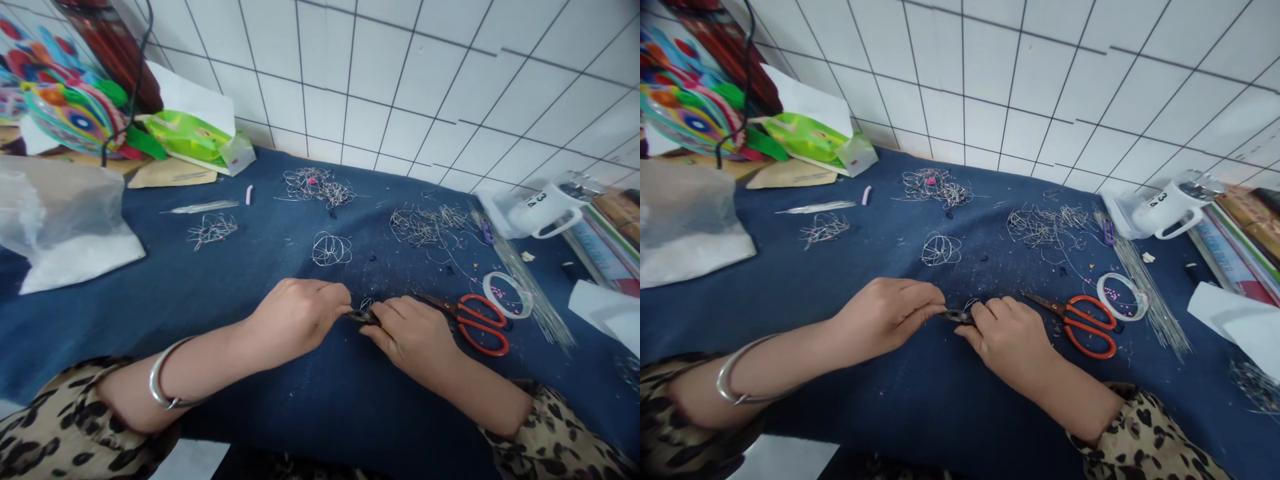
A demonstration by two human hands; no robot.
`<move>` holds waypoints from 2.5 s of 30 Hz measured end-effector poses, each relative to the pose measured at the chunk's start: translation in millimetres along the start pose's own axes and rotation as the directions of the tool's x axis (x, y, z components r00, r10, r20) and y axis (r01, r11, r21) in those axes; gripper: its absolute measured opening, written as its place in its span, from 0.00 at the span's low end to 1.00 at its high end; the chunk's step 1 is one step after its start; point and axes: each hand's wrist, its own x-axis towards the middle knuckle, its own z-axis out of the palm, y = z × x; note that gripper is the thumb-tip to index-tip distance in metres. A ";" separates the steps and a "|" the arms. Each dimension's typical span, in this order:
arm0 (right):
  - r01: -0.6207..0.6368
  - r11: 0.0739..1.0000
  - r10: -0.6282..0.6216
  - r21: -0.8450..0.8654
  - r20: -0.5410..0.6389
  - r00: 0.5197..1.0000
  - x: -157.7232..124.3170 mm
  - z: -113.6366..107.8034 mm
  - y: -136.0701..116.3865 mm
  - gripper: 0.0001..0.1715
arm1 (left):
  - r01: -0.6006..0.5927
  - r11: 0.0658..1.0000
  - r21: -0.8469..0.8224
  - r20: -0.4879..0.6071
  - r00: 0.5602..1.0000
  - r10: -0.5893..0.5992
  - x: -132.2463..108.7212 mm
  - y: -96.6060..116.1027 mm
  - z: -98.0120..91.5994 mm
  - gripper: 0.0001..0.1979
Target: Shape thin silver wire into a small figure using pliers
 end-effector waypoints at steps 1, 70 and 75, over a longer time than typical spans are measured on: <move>0.000 1.000 0.000 -0.024 -0.010 1.000 0.3 1.1 -0.1 0.20 | 0.013 1.000 0.016 -0.001 1.000 -0.013 0.4 -1.2 -0.4 0.11; -0.160 0.838 0.293 0.521 -0.183 0.938 3.0 4.5 25.2 0.13 | 0.497 0.594 -0.632 0.351 0.867 -0.352 18.8 -0.3 5.6 0.08; -0.076 0.949 0.149 0.306 -0.221 0.964 8.1 5.9 27.6 0.13 | 0.551 0.517 -0.655 0.387 0.833 -0.396 16.4 -10.9 -3.0 0.07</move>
